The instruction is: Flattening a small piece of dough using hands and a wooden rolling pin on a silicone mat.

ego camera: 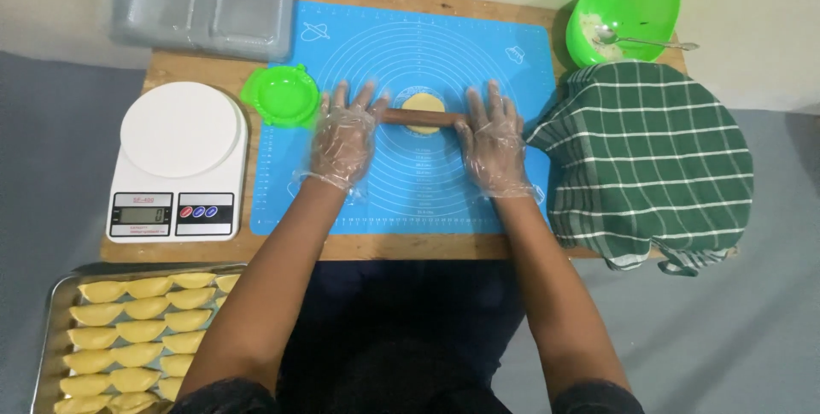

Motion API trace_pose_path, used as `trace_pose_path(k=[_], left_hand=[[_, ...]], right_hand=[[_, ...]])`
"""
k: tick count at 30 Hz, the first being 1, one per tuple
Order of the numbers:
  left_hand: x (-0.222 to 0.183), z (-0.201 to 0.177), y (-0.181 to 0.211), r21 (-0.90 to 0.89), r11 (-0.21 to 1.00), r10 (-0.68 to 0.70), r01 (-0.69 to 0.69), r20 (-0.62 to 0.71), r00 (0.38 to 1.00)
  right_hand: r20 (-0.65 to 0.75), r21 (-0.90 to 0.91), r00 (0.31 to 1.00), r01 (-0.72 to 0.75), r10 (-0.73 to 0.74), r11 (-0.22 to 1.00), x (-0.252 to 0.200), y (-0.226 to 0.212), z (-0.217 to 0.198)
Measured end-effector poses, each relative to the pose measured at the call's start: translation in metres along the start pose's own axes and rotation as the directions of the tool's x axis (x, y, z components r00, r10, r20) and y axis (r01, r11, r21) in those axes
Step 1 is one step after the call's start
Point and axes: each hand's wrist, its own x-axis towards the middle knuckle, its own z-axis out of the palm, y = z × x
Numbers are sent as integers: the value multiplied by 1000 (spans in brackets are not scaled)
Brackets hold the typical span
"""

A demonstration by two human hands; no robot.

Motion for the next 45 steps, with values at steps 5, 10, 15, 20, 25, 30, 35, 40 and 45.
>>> trace_pose_path(k=[5, 10, 15, 20, 25, 30, 35, 40, 45], left_hand=[[-7, -2, -4, 20, 1000, 22, -24, 53, 998], [-13, 7, -8, -1, 997, 71, -71, 46, 996], [-25, 26, -14, 50, 985, 170, -168, -42, 984], [-39, -5, 2, 187, 967, 229, -175, -322, 919], [-43, -17, 16, 265, 955, 234, -133, -395, 889], [-31, -42, 26, 56, 982, 180, -180, -570, 802], [-6, -24, 8, -42, 953, 229, -299, -542, 808], [7, 3, 5, -3, 973, 194, -230, -525, 829], [14, -38, 19, -8, 996, 93, -93, -15, 996]], right_hand=[[36, -7, 999, -6, 6, 1000, -5, 1, 5], [-7, -20, 998, 58, -58, 998, -13, 10, 12], [-1, 59, 995, 95, -95, 994, -33, 5, -4], [-153, 101, 968, 213, -197, 972, -53, 15, 13], [-427, 136, 865, 350, -264, 927, -59, 44, 53], [-438, 93, 886, 213, -152, 973, -61, 48, 58], [-421, 79, 891, 223, -171, 972, -34, 50, 35], [-310, 115, 933, 228, -183, 967, -13, 44, 20], [82, 139, 982, 160, -173, 977, 4, 32, 3]])
